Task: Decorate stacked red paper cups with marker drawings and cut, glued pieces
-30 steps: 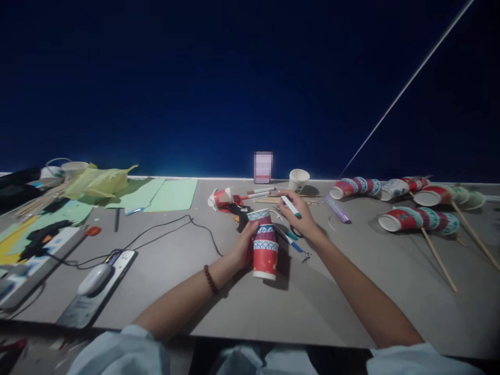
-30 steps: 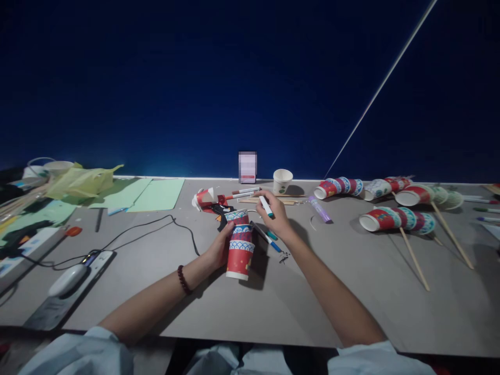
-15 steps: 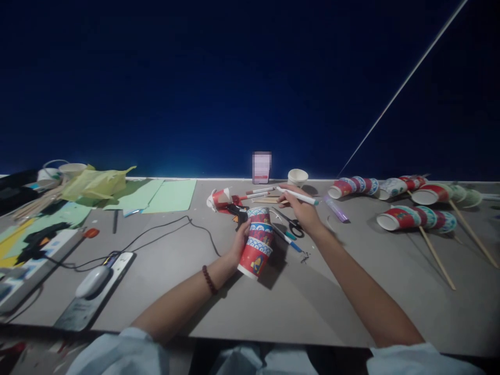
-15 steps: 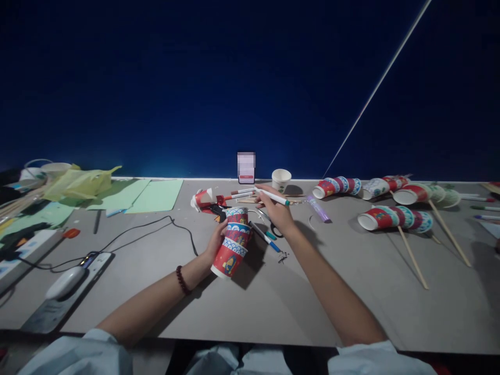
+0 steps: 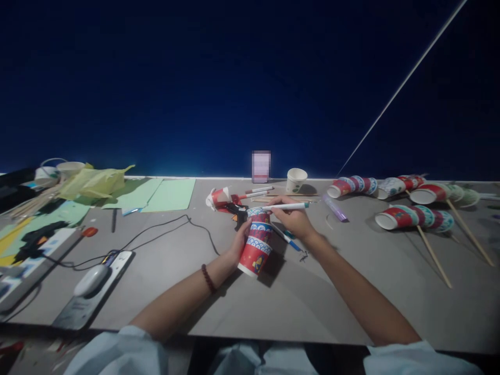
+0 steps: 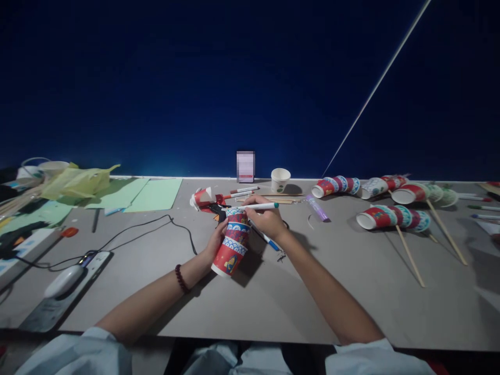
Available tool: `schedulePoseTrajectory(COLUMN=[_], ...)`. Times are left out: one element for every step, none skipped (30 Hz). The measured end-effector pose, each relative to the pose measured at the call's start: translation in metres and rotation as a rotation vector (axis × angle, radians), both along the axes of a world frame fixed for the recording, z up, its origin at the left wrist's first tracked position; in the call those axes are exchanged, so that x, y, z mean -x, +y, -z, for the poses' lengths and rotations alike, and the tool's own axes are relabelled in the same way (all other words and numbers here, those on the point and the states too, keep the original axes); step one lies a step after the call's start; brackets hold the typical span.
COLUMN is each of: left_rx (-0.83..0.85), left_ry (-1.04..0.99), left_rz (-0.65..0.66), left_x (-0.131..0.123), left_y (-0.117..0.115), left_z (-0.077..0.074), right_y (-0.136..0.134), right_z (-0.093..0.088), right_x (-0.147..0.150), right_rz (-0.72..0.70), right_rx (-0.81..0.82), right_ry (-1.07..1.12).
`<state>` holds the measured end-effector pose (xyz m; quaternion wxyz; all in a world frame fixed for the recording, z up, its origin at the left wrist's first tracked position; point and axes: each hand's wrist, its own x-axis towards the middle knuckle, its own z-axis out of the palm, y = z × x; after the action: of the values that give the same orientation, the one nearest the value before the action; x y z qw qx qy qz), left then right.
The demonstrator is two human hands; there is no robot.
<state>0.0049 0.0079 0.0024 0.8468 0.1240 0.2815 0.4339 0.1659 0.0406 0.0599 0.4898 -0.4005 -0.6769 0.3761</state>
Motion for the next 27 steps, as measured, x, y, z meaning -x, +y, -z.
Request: schedulePoseTrajectory(left_rx=[0.0,0.0,0.0,-0.002,-0.007,-0.01,-0.01,-0.007,-0.003,0.0,0.002,0.003,0.002,0.0,-0.003,-0.006,-0.007,-0.004,0.0,0.005,0.006,0.003,-0.007,-0.023,-0.044,-0.067,-0.093], left_ry=[0.0,0.0,-0.002,-0.003,-0.004,-0.004,-0.004,-0.003,-0.002,-0.001,-0.001,-0.003,-0.007,-0.009,-0.011,-0.012,-0.01,-0.005,0.0,0.005,0.01,0.018,0.03,0.046,0.065,0.085,0.103], left_rz=[0.005,0.013,0.02,0.021,0.018,0.018,0.02,0.023,0.026,0.025,0.023,0.019,0.015,0.015,0.016,0.02,0.024,0.028,0.035,0.036,0.029,0.01,-0.017,-0.054,-0.093,-0.126,-0.151], left_x=[0.0,0.0,0.001,0.001,0.001,0.001,0.001,0.0,0.0,0.0,0.0,0.0,0.0,0.0,0.0,0.0,0.0,0.0,0.0,0.0,-0.001,-0.002,-0.003,-0.004,-0.005,-0.007,-0.008], left_y=[0.0,0.0,0.0,0.0,0.001,0.001,0.0,0.0,0.0,0.0,0.0,0.0,0.0,-0.001,-0.001,-0.001,-0.001,-0.002,-0.002,-0.003,-0.004,-0.005,-0.007,-0.008,-0.009,-0.011,-0.011], left_z=[0.0,0.001,0.001,0.002,0.002,0.002,0.002,0.002,0.001,0.001,0.001,0.0,0.0,-0.001,-0.002,-0.002,-0.002,-0.002,-0.002,-0.001,-0.001,0.0,0.0,0.001,0.001,0.001,0.0], right_y=[-0.001,-0.001,-0.001,-0.001,-0.001,-0.001,-0.001,-0.001,-0.001,-0.001,-0.001,-0.001,-0.001,-0.001,-0.001,-0.001,-0.001,-0.001,-0.001,-0.001,-0.001,0.0,0.0,0.0,0.001,0.001,0.001], right_z=[-0.001,-0.001,-0.002,-0.002,-0.002,-0.002,-0.002,-0.002,-0.001,-0.001,0.0,0.0,0.0,0.0,0.0,-0.001,-0.002,-0.002,-0.002,-0.002,-0.001,0.001,0.003,0.005,0.007,0.009,0.011], right_x=[0.0,0.0,0.001,0.001,0.001,0.002,0.002,0.002,0.002,0.002,0.002,0.001,0.001,0.002,0.002,0.002,0.002,0.003,0.003,0.003,0.003,0.004,0.004,0.004,0.004,0.004,0.005], right_rz=[0.002,0.009,0.016,0.022,0.027,0.031,0.033,0.034,0.033,0.033,0.03,0.026,0.023,0.02,0.016,0.012,0.01,0.012,0.022,0.035,0.053,0.07,0.08,0.082,0.074,0.059,0.038], right_rx=[-0.011,-0.021,-0.027,-0.027,-0.023,-0.02,-0.017,-0.014,-0.014,-0.013,-0.012,-0.011,-0.012,-0.014,-0.015,-0.016,-0.017,-0.019,-0.021,-0.022,-0.023,-0.024,-0.025,-0.029,-0.032,-0.031,-0.025], right_ry=[-0.014,-0.025,-0.033,-0.038,-0.039,-0.039,-0.04,-0.042,-0.044,-0.048,-0.048,-0.039,-0.02,0.013,0.056,0.104,0.145,0.169,0.173,0.16,0.137,0.113,0.092,0.076,0.063,0.049,0.035])
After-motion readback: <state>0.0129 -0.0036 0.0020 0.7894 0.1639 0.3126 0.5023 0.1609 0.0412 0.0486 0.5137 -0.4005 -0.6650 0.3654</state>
